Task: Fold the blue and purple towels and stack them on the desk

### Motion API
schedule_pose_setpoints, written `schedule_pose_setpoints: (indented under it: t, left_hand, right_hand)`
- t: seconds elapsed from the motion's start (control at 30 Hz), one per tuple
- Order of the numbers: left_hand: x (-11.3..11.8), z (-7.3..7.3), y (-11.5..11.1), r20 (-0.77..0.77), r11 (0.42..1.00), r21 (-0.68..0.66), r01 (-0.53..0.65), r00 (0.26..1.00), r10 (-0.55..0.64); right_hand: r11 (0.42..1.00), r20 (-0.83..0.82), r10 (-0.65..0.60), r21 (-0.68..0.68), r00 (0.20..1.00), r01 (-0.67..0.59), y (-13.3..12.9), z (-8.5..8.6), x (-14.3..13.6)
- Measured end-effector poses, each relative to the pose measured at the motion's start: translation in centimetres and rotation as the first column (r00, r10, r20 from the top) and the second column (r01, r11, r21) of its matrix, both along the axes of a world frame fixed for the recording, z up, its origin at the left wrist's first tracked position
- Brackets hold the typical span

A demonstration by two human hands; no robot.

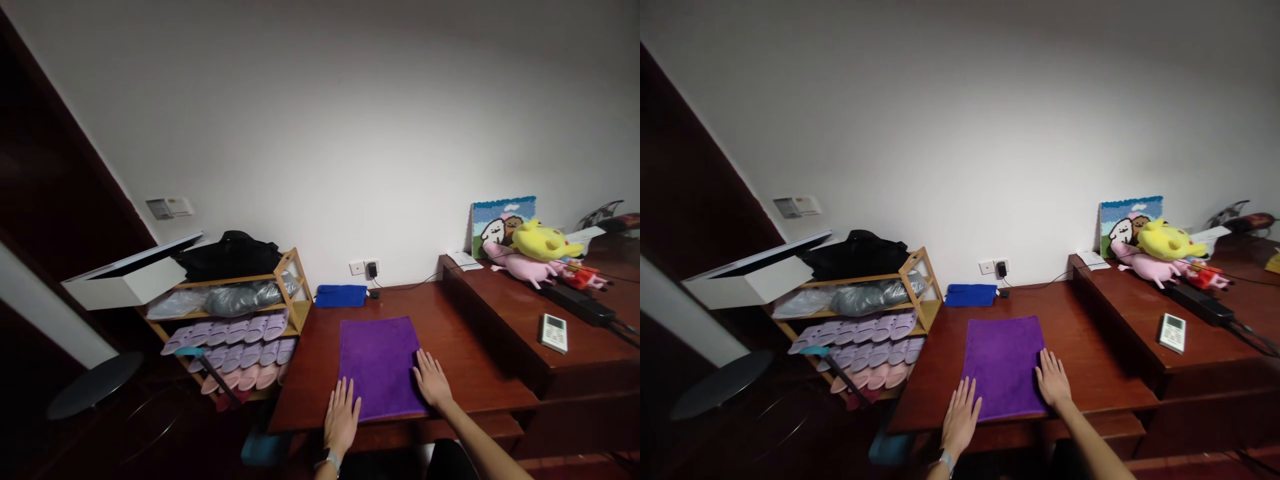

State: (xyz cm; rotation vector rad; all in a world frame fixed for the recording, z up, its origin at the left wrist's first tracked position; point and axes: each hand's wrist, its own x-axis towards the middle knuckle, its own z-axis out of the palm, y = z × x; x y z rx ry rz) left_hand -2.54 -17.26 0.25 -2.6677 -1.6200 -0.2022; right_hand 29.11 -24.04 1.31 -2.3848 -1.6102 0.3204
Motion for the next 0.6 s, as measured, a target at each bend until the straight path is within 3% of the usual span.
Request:
schedule_pose_setpoints:
  t: [0.17, 0.27, 0.37, 0.5, 0.6]
  left_hand:
    - [-0.8, -0.5, 0.3, -0.019, 1.0, 0.0, 0.001, 1.0, -0.001]
    - [0.1, -0.3, 0.9, -0.025, 0.999, 0.042, -0.011, 1.0, 0.012]
    - [3.9, 0.6, 1.4, 0.028, 0.998, 0.068, -0.005, 1.0, 0.003]
    - [12.1, 1.6, 1.2, 0.15, 0.983, -0.002, 0.185, 0.972, -0.182]
    - [16.2, 1.4, 1.6, 0.213, 0.976, -0.059, 0.209, 0.958, -0.193]
  right_hand:
    - [1.0, 0.006, 0.022, -0.006, 1.0, -0.022, 0.9, -1.1, -0.1]
    - [0.999, -0.002, 0.033, 0.027, 0.999, -0.033, 0.8, -2.2, 0.0]
    - [0.999, -0.007, 0.036, 0.037, 0.999, -0.036, 0.9, -2.7, 0.1]
    - [0.999, 0.025, 0.043, 0.015, 0.999, -0.043, 0.9, -2.4, 0.1]
    - [0.999, 0.048, 0.045, -0.008, 0.998, -0.045, 0.8, -2.4, 0.2]
